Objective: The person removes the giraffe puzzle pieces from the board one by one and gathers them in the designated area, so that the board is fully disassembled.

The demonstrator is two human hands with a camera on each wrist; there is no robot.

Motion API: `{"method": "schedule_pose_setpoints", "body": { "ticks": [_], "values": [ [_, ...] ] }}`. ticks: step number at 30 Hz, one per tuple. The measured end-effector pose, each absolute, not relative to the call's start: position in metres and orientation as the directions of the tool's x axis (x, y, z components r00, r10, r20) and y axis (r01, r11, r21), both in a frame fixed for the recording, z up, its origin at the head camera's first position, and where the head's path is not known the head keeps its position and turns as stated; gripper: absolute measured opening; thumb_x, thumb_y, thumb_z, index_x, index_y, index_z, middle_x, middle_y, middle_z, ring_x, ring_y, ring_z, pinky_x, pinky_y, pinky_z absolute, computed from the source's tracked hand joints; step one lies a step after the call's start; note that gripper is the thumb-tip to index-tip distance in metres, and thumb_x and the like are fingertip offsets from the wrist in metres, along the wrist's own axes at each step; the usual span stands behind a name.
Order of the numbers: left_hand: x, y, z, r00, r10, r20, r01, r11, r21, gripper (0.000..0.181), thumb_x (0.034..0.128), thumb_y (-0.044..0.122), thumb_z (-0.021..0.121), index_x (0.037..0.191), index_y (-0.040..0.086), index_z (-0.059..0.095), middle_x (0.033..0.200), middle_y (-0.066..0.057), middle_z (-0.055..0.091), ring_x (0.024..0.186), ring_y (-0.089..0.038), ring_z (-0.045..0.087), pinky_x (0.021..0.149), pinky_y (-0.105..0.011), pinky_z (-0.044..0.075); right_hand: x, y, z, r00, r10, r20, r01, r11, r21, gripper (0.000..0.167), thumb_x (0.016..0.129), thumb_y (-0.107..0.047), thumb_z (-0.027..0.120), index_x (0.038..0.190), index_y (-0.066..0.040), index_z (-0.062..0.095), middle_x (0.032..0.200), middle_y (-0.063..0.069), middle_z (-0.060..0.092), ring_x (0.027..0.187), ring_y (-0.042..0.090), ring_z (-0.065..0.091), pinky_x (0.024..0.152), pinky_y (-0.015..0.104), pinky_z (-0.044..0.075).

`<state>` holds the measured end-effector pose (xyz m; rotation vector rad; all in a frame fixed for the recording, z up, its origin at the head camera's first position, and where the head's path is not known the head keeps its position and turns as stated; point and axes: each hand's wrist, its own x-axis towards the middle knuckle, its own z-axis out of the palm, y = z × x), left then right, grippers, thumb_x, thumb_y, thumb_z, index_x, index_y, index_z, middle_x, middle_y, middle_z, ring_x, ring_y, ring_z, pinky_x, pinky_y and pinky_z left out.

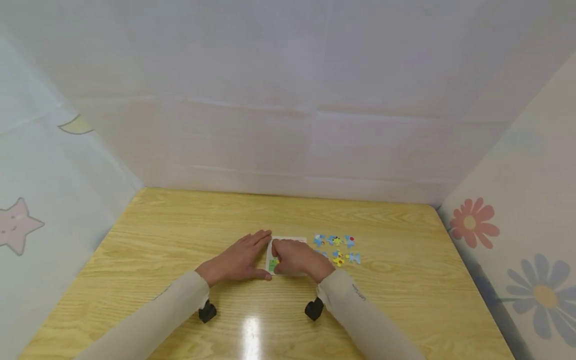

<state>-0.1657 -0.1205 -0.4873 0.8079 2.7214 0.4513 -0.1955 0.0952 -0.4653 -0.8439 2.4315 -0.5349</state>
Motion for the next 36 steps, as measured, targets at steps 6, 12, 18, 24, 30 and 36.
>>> {"method": "schedule_pose_setpoints", "body": {
  "ticks": [6, 12, 18, 24, 30, 36],
  "values": [
    [-0.166, -0.122, -0.489, -0.809, 0.563, -0.167, 0.477, 0.796, 0.372, 0.107, 0.0946, 0.063, 0.072, 0.169, 0.003, 0.025, 0.18, -0.012, 0.018, 0.169, -0.032, 0.016, 0.138, -0.055, 0.018, -0.196, 0.092, -0.465, -0.67, -0.665, -0.329, -0.458, 0.72, -0.521, 0.03, 0.095, -0.015, 0.082, 0.116, -0.01, 0.062, 0.097, 0.001, 0.06, 0.082, 0.015, 0.053, 0.072, 0.029, 0.047],
    [-0.166, -0.12, -0.49, -0.808, 0.564, -0.172, 0.482, 0.8, 0.356, 0.107, 0.0947, 0.065, 0.071, 0.17, 0.004, 0.024, 0.181, -0.011, 0.017, 0.169, -0.031, 0.016, 0.138, -0.055, 0.017, -0.196, 0.099, -0.476, -0.656, -0.706, -0.268, -0.459, 0.654, -0.601, 0.027, 0.095, -0.011, 0.081, 0.115, -0.012, 0.062, 0.106, 0.001, 0.06, 0.092, 0.016, 0.054, 0.081, 0.031, 0.05],
    [-0.167, -0.12, -0.488, -0.806, 0.56, -0.191, 0.486, 0.811, 0.326, 0.109, 0.0946, 0.067, 0.069, 0.17, 0.005, 0.022, 0.181, -0.011, 0.015, 0.17, -0.029, 0.014, 0.138, -0.053, 0.018, -0.194, 0.106, -0.481, -0.652, -0.726, -0.219, -0.43, 0.592, -0.682, 0.029, 0.099, -0.01, 0.075, 0.124, -0.012, 0.062, 0.105, 0.0, 0.064, 0.09, 0.014, 0.056, 0.079, 0.028, 0.052],
    [-0.169, -0.12, -0.489, -0.799, 0.565, -0.204, 0.488, 0.809, 0.328, 0.108, 0.0954, 0.067, 0.068, 0.171, 0.005, 0.021, 0.181, -0.011, 0.014, 0.17, -0.03, 0.013, 0.138, -0.054, 0.018, -0.194, 0.11, -0.485, -0.664, -0.727, -0.178, -0.431, 0.566, -0.702, 0.014, 0.103, -0.013, 0.071, 0.117, -0.014, 0.07, 0.097, -0.002, 0.069, 0.077, 0.009, 0.056, 0.07, 0.024, 0.05],
    [-0.169, -0.116, -0.488, -0.799, 0.563, -0.211, 0.486, 0.811, 0.325, 0.11, 0.0946, 0.069, 0.068, 0.171, 0.005, 0.021, 0.182, -0.01, 0.013, 0.17, -0.029, 0.013, 0.138, -0.053, 0.017, -0.194, 0.12, -0.48, -0.708, -0.691, -0.142, -0.399, 0.558, -0.727, 0.02, 0.108, -0.019, 0.064, 0.126, -0.014, 0.071, 0.096, -0.001, 0.07, 0.077, 0.01, 0.057, 0.067, 0.025, 0.051],
    [-0.171, -0.114, -0.488, -0.806, 0.553, -0.213, 0.479, 0.819, 0.316, 0.111, 0.0941, 0.069, 0.068, 0.171, 0.005, 0.02, 0.182, -0.009, 0.013, 0.17, -0.028, 0.013, 0.139, -0.052, 0.016, -0.195, 0.135, -0.472, -0.737, -0.668, -0.103, -0.399, 0.553, -0.732, 0.027, 0.113, -0.024, 0.055, 0.131, -0.011, 0.07, 0.105, 0.002, 0.071, 0.077, 0.01, 0.058, 0.068, 0.026, 0.053]
  ]
}}
